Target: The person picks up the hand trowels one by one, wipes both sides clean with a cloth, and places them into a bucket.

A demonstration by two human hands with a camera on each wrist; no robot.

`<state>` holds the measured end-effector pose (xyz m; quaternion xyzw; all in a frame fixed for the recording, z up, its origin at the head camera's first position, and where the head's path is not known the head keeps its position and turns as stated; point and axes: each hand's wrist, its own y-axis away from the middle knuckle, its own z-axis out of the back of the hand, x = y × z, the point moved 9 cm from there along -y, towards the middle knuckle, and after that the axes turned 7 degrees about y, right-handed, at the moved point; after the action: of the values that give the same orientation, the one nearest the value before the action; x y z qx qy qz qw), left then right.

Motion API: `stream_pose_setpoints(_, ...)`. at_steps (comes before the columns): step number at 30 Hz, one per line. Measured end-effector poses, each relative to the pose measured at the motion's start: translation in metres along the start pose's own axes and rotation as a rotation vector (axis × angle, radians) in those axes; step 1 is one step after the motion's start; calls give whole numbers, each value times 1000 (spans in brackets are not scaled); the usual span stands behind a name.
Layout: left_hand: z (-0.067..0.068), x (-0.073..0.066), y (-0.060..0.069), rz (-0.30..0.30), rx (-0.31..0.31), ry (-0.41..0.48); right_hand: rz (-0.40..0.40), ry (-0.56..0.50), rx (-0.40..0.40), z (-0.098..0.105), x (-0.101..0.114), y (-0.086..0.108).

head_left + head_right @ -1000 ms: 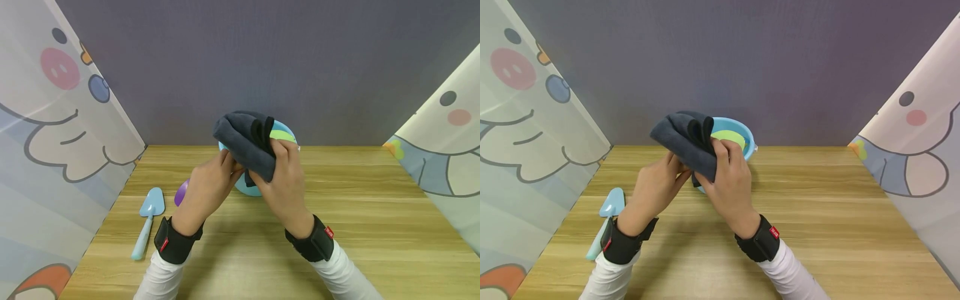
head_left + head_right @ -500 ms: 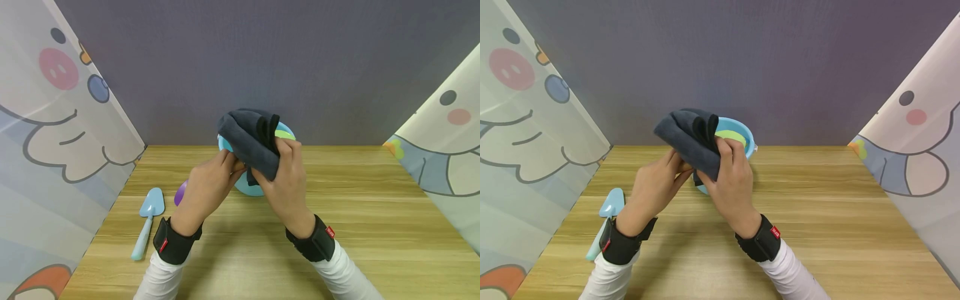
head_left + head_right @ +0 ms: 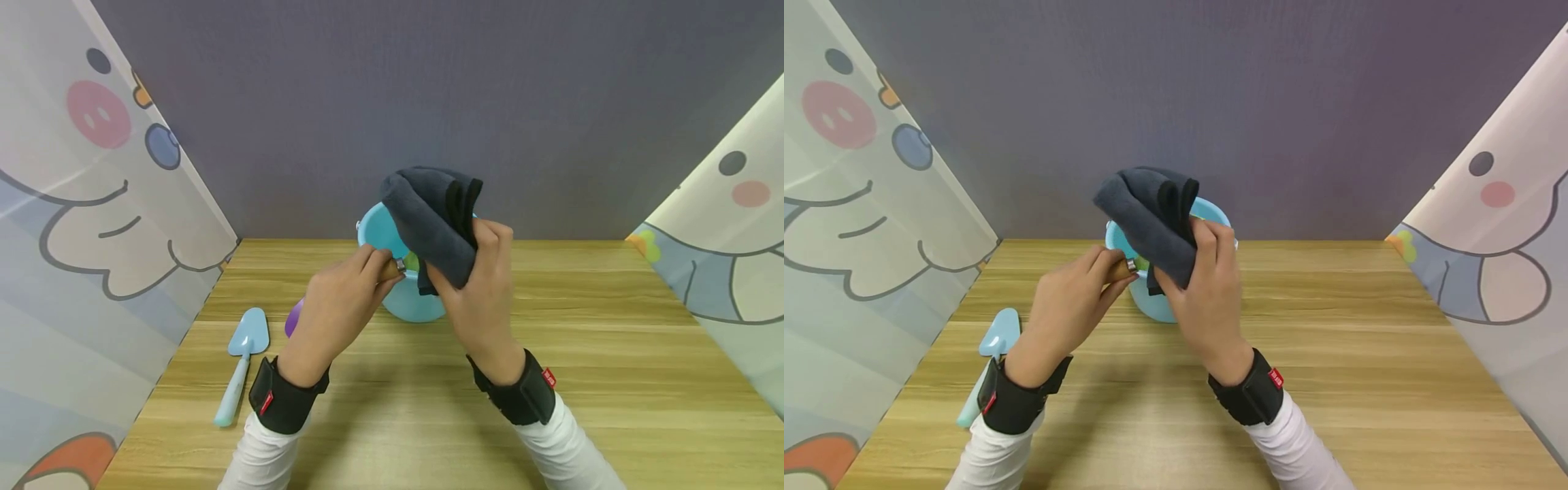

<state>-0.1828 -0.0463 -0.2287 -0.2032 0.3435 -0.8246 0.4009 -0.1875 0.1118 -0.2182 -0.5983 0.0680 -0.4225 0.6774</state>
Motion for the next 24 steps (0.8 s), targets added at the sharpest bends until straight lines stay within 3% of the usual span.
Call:
stream_pose_setpoints(6,2,0,0,1,-5,-12,-27,7,-34,7,-8,-5)
stream_pose_setpoints(24,6,5,1,27,-26,-34,-163,-10,-25,17,-39,-18)
